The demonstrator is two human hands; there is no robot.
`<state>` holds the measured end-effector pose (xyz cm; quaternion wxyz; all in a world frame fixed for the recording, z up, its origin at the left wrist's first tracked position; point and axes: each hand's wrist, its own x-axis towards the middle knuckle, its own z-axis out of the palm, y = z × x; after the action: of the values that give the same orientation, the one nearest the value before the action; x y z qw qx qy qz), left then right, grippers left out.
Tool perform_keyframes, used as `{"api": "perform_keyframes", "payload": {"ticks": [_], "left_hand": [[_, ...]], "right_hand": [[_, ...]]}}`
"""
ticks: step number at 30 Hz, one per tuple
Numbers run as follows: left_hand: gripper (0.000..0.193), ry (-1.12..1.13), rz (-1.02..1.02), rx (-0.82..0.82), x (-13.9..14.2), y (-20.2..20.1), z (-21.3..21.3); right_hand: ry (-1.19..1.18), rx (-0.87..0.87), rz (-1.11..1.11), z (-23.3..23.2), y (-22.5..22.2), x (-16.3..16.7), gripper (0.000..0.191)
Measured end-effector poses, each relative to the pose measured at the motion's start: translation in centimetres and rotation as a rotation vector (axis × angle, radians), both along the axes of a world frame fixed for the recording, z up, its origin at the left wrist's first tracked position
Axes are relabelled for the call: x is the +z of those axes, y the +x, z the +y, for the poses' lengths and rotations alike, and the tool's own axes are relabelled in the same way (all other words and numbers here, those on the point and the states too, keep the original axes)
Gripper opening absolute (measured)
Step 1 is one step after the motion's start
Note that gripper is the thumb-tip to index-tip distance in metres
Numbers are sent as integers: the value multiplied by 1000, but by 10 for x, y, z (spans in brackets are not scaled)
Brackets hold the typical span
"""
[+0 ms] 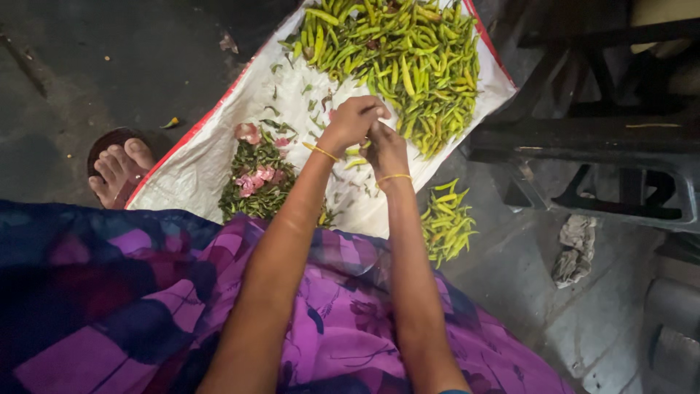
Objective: The person sits on the floor and sorts green chilies by hand, removing stems and placing the chilies into a pile on a white sack. The person also discards unwanted parts onto the sack.
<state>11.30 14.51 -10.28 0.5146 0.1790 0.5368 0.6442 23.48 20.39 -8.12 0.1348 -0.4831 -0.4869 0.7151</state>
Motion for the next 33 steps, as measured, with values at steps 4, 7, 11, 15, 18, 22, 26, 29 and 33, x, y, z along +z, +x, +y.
{"api": "perform_keyframes", "payload": {"ticks": [4, 7, 11, 15, 18, 22, 26, 29, 33], "left_hand": [[19, -31, 256, 62, 3, -2, 2], [22, 10, 510, 122, -3, -3, 4], [24, 16, 553, 65, -6, -4, 4], [22, 36, 635, 101, -2, -7, 3], [19, -94, 300, 52, -2, -10, 0], [17, 32, 63, 156, -8, -15, -4], [21, 74, -104, 89, -8, -19, -4], [23, -1, -149, 28, -4, -23, -7], [24, 37, -158, -21, -4, -24, -11]], "right_hand": [[151, 22, -16, 3, 0, -2, 27], [219, -30, -116, 2, 0, -2, 25], [258, -47, -110, -2, -3, 2, 28], [247, -13, -30, -3, -7, 7, 33], [23, 66, 150, 2, -2, 13, 36], [-166, 116, 259, 7, 6, 22, 56], [-122, 131, 279, 7, 7, 19, 53], [-81, 84, 253, 7, 6, 14, 44], [-36, 24, 153, 10, 5, 11, 29]]}}
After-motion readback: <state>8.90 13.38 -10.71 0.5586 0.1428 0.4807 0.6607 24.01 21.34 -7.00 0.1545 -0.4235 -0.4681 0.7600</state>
